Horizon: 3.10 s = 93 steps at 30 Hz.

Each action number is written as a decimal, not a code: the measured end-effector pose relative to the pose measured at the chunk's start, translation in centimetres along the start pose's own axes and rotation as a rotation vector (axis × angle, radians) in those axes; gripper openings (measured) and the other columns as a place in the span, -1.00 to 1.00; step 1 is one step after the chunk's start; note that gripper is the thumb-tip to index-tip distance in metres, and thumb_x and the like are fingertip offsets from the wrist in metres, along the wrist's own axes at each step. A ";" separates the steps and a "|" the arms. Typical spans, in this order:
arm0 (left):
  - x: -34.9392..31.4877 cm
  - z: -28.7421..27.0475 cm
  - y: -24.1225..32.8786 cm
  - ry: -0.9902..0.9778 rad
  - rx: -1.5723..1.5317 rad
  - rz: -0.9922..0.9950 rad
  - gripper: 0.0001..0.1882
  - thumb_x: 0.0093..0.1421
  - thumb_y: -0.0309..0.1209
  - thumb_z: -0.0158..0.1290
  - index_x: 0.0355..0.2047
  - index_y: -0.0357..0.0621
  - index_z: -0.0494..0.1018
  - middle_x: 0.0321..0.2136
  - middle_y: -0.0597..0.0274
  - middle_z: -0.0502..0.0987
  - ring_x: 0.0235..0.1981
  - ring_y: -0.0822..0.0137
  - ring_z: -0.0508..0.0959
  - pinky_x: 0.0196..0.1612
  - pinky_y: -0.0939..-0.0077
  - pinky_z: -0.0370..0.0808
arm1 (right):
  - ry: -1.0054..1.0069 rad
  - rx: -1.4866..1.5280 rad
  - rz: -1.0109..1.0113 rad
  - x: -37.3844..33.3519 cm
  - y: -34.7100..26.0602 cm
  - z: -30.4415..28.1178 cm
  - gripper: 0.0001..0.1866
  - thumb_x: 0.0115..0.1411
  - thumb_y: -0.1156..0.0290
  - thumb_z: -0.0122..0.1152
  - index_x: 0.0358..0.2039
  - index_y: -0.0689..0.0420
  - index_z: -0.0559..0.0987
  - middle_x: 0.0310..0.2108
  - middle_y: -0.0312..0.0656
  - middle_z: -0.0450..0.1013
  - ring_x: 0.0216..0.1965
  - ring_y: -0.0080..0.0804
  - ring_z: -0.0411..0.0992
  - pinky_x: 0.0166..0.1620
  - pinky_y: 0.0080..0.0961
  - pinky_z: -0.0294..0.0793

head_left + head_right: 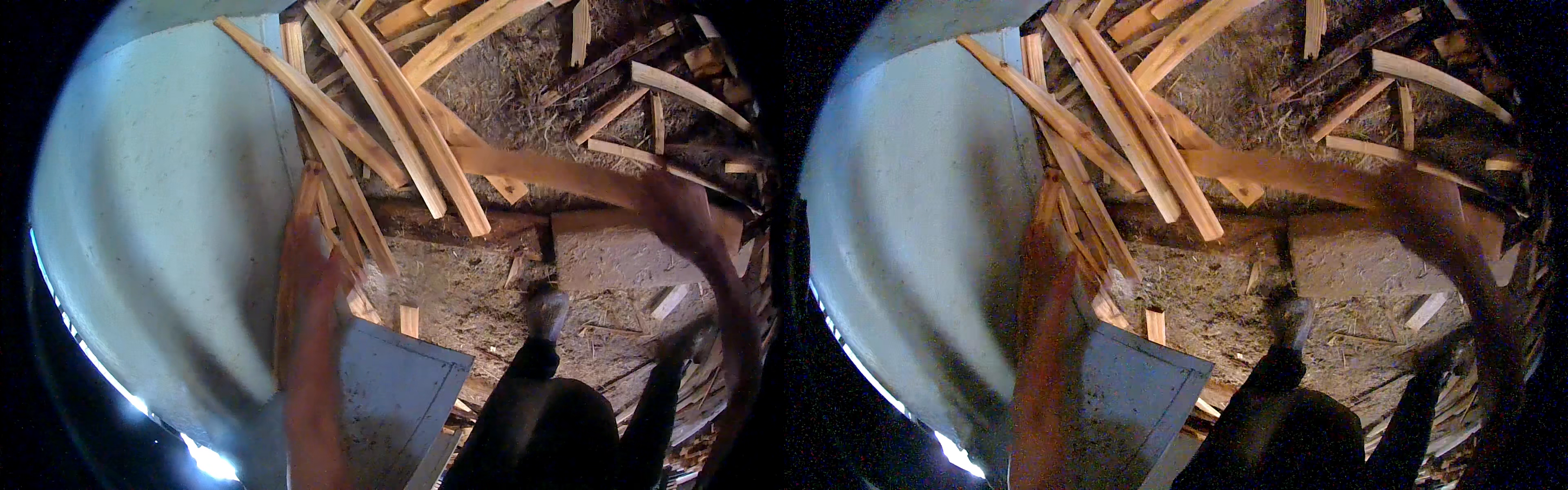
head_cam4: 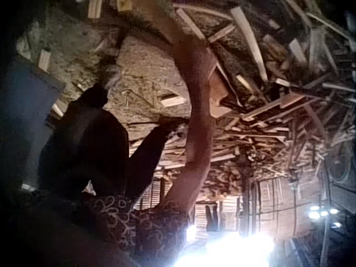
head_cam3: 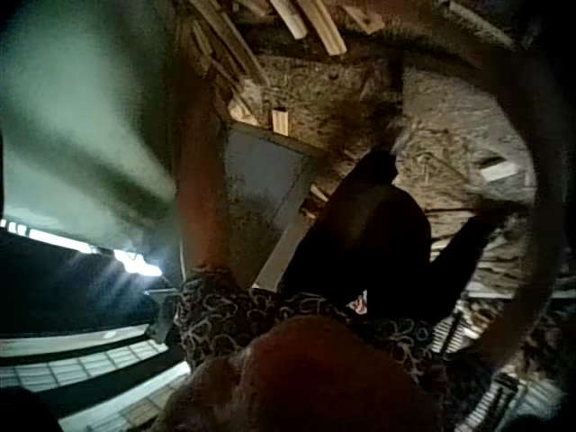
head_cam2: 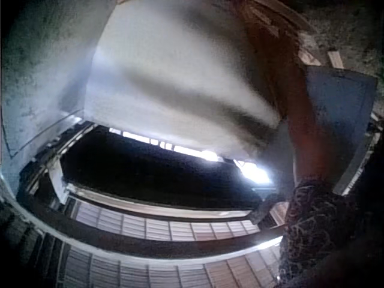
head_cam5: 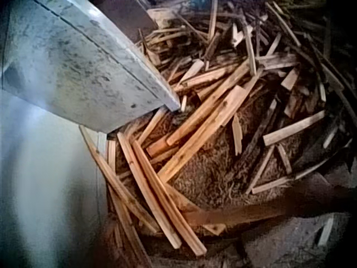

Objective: The person repeatedly picks up small wooden planks from a large pile on the floor and places them onto a metal rack. The person handles the wood by hand, gathering handfuls of planks and stacking them neatly on the rack throughout the clip.

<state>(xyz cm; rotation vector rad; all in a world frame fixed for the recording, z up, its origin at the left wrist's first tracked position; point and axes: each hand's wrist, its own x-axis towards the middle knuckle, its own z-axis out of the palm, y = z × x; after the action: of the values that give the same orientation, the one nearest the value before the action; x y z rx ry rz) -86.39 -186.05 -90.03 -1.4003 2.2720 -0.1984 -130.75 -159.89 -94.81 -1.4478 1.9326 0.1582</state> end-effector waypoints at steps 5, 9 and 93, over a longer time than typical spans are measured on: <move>-1.2 0.8 -5.8 -0.102 0.296 0.168 -0.22 -0.17 -0.46 0.10 0.09 -0.12 0.01 -0.04 -0.06 0.21 -0.01 0.03 0.23 0.05 0.25 0.16 | 0.063 0.564 0.041 -6.3 1.1 7.1 -0.66 -0.17 0.45 0.15 -0.30 0.23 0.41 -0.41 -0.04 0.41 -0.43 -0.27 0.38 -0.38 -0.42 0.36; 1.4 -0.5 -4.3 -0.202 0.249 0.059 -0.21 -0.21 -0.56 0.08 0.08 -0.10 0.02 -0.16 -0.02 0.29 -0.18 0.03 0.36 -0.16 0.26 0.35 | -0.039 0.840 0.194 -10.2 -1.5 8.2 -0.62 -0.20 0.44 0.20 -0.30 0.23 0.40 -0.48 -0.08 0.41 -0.47 -0.37 0.37 -0.40 -0.45 0.35; 5.6 -6.8 30.8 -0.516 -1.385 -0.042 -0.68 0.04 -0.43 0.02 -0.21 -0.20 0.21 -0.36 0.22 0.37 -0.39 0.48 0.39 -0.36 0.56 0.39 | 0.616 0.317 0.221 -3.9 10.8 10.1 -0.56 -0.08 0.13 -0.01 -0.23 0.14 0.41 -0.08 -0.02 0.21 -0.01 0.07 0.12 -0.14 -0.09 0.25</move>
<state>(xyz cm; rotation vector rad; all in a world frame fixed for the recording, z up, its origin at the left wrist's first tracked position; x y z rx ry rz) -116.51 -177.23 -96.69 -1.6964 1.8115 1.7860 -135.17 -147.92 -103.29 -1.1449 2.4645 -0.5326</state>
